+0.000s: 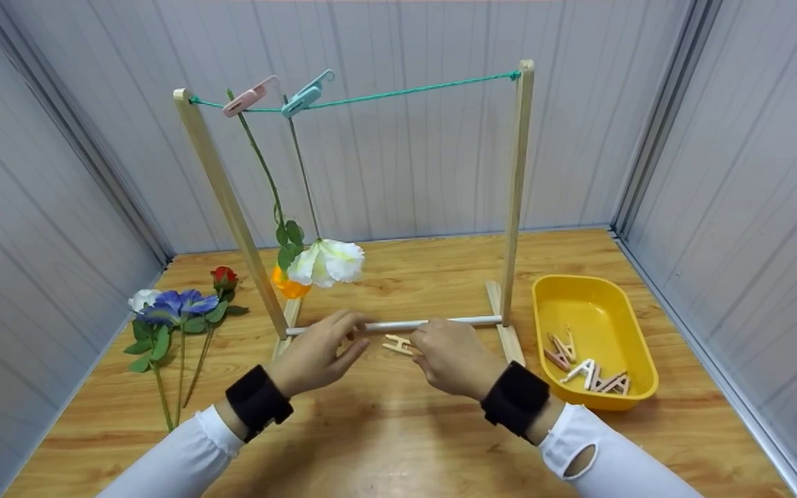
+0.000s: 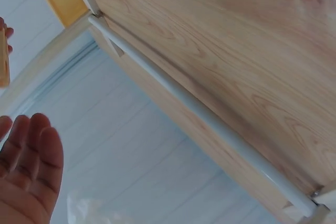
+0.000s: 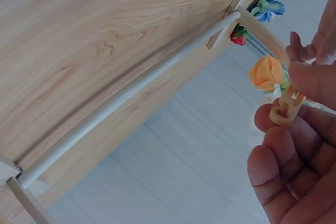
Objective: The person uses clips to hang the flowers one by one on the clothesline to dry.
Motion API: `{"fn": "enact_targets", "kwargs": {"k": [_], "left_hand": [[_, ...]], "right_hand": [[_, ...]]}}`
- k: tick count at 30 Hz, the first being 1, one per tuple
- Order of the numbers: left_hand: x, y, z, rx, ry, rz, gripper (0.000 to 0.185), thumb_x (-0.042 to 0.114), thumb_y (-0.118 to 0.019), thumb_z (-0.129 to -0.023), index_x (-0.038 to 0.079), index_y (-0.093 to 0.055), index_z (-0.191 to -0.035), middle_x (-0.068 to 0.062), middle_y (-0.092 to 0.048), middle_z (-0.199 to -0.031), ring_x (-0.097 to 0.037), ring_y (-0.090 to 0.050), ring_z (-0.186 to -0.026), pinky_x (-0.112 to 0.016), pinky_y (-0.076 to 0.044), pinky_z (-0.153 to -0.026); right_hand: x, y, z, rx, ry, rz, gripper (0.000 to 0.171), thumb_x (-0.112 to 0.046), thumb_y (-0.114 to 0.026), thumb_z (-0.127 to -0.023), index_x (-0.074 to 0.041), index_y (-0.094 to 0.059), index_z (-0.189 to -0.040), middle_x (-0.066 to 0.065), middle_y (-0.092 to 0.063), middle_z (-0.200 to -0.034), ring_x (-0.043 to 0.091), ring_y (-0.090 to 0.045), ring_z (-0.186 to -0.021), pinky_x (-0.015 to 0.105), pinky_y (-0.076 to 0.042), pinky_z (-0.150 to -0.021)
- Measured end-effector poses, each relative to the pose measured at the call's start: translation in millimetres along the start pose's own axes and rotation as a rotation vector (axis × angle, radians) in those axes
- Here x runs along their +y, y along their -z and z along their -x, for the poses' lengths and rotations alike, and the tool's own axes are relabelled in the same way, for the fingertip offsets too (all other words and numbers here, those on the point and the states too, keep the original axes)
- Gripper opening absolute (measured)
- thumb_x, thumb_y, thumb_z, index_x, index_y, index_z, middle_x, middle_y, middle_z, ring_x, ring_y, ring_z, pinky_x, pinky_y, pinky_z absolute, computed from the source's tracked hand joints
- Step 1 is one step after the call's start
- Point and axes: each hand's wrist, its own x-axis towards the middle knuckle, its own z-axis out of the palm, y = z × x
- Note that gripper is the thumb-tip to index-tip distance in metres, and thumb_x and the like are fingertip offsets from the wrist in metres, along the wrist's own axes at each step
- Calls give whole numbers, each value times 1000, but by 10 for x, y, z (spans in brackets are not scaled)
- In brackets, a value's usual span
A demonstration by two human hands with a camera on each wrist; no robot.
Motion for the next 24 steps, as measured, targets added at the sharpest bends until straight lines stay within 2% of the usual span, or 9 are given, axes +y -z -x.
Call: {"fn": "enact_targets", "kwargs": {"k": [8, 13, 16, 19, 22, 24], "left_hand": [[-269, 154, 216, 353, 39, 42, 19, 10, -66, -108, -1, -68, -123, -11, -72, -99, -21, -70, -83, -33, -64, -72], [-486, 245, 405, 514, 79, 33, 14, 3, -67, -103, -2, -67, -116, -8, -68, -89, -17, -65, -76, -30, -60, -66], [-634, 302, 521, 576, 109, -6, 12, 1, -67, -102, -2, -67, -113, -8, -68, -86, -17, -63, -72, -30, -57, -62], [-790, 356, 649, 612, 177, -61, 10, 0, -68, -100, -2, -69, -110, -9, -69, -84, -19, -63, -69, -31, -54, -60], [-946, 428, 771, 596, 299, -89, 11, 1, -68, -100, -3, -69, -110, -11, -70, -85, -22, -64, -70, -32, -54, -60], [-1056, 490, 837, 544, 398, -84, 10, 2, -67, -101, -2, -68, -110, -13, -70, -87, -23, -64, -71, -35, -53, -62]], "right_hand": [[50, -42, 71, 79, 29, 0, 20, -7, -86, -89, -10, -66, -88, 0, -59, -74, 14, -55, -66, 31, -46, -59], [50, -51, 91, 76, 19, -22, 21, -6, -84, -90, -12, -65, -84, -2, -58, -72, 12, -50, -65, 28, -41, -60], [42, -52, 102, 74, 16, -33, 19, -6, -84, -91, -11, -67, -85, -1, -61, -74, 12, -51, -66, 28, -41, -61], [34, -59, 124, 71, 10, -43, 16, -6, -84, -91, -11, -69, -87, -1, -64, -76, 12, -52, -67, 27, -41, -61], [33, -72, 151, 62, 0, -58, 15, -6, -84, -91, -11, -70, -88, -1, -65, -77, 11, -52, -67, 25, -41, -60], [35, -82, 162, 57, -8, -70, 14, -6, -84, -91, -11, -71, -88, -1, -66, -76, 11, -52, -67, 25, -40, -60]]}}
